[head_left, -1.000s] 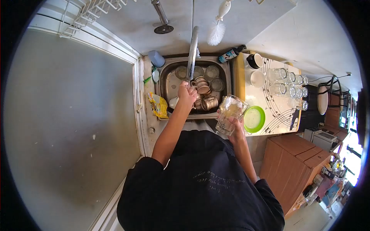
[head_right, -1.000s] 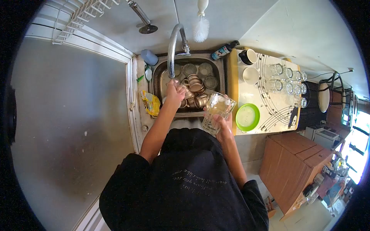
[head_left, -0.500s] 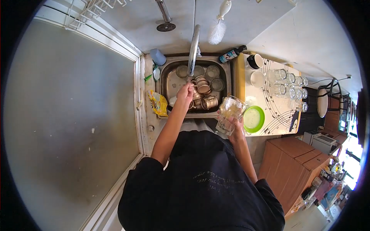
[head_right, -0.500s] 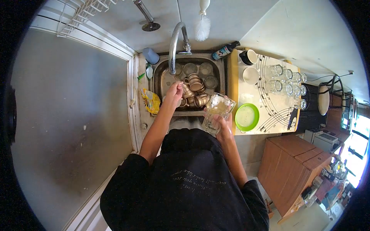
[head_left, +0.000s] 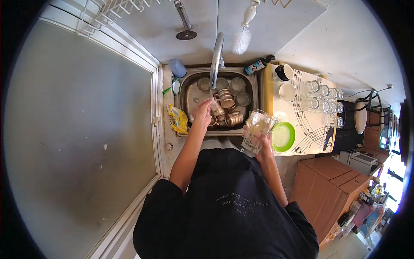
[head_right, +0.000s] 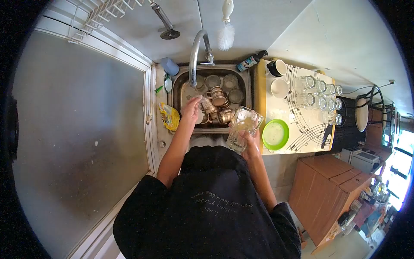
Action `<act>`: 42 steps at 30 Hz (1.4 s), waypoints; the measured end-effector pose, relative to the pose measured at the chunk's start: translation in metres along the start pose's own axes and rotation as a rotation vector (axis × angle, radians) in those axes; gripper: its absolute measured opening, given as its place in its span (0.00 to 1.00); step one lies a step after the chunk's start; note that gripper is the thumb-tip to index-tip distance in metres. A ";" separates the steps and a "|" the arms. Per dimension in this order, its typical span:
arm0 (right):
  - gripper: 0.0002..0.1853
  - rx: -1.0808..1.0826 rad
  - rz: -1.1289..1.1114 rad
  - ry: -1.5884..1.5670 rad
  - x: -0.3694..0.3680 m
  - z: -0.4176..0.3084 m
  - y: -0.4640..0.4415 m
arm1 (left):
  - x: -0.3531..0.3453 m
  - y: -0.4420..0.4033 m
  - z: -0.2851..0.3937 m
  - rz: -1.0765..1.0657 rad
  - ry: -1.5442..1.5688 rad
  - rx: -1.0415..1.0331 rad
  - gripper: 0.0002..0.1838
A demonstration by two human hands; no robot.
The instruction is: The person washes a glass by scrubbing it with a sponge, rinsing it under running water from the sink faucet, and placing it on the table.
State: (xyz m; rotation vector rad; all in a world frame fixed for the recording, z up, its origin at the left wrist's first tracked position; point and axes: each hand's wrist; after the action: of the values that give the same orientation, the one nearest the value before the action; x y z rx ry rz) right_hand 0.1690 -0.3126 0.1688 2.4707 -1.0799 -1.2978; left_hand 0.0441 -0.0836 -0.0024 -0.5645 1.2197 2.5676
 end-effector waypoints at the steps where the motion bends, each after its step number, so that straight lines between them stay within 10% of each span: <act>1: 0.44 0.002 -0.003 -0.001 0.000 0.000 0.000 | 0.003 0.004 0.000 -0.001 -0.001 -0.003 0.15; 3: 0.42 -0.035 -0.008 0.026 -0.001 -0.004 -0.001 | 0.007 0.016 -0.001 0.293 -0.407 -0.073 0.17; 8: 0.44 0.009 -0.002 0.005 -0.002 -0.005 -0.005 | 0.059 0.050 -0.004 0.107 -0.119 -0.234 0.19; 12: 0.46 0.052 0.017 0.009 -0.012 -0.007 -0.006 | 0.148 0.036 -0.038 0.201 -0.773 -0.319 0.09; 20: 0.41 0.023 0.033 0.019 0.002 0.003 -0.014 | 0.216 0.084 -0.092 0.159 -1.108 0.576 0.19; 24: 0.36 0.022 0.028 0.019 -0.004 0.004 -0.014 | 0.265 0.076 -0.127 -0.319 -1.388 0.168 0.24; 32: 0.50 -0.053 0.024 -0.041 0.004 0.006 -0.013 | 0.234 0.082 -0.141 0.345 -1.486 0.252 0.21; 35: 0.51 -0.044 0.035 -0.028 0.010 0.008 -0.014 | 0.251 0.073 -0.161 0.267 -1.693 -0.048 0.21; 42: 0.49 -0.046 -0.005 -0.015 0.005 0.003 -0.009 | 0.217 0.098 -0.144 0.328 -1.828 0.019 0.23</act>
State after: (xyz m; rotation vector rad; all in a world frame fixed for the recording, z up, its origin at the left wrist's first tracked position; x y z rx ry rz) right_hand 0.1736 -0.3088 0.1594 2.4354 -1.0359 -1.3287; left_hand -0.1526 -0.2459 -0.1144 1.7094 0.5065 1.8585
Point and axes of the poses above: each hand's wrist, its own y-axis away from the middle knuckle, its own x-axis out of the back of the hand, z = x × y, and after that the axes turned 9 degrees about -y, right-handed
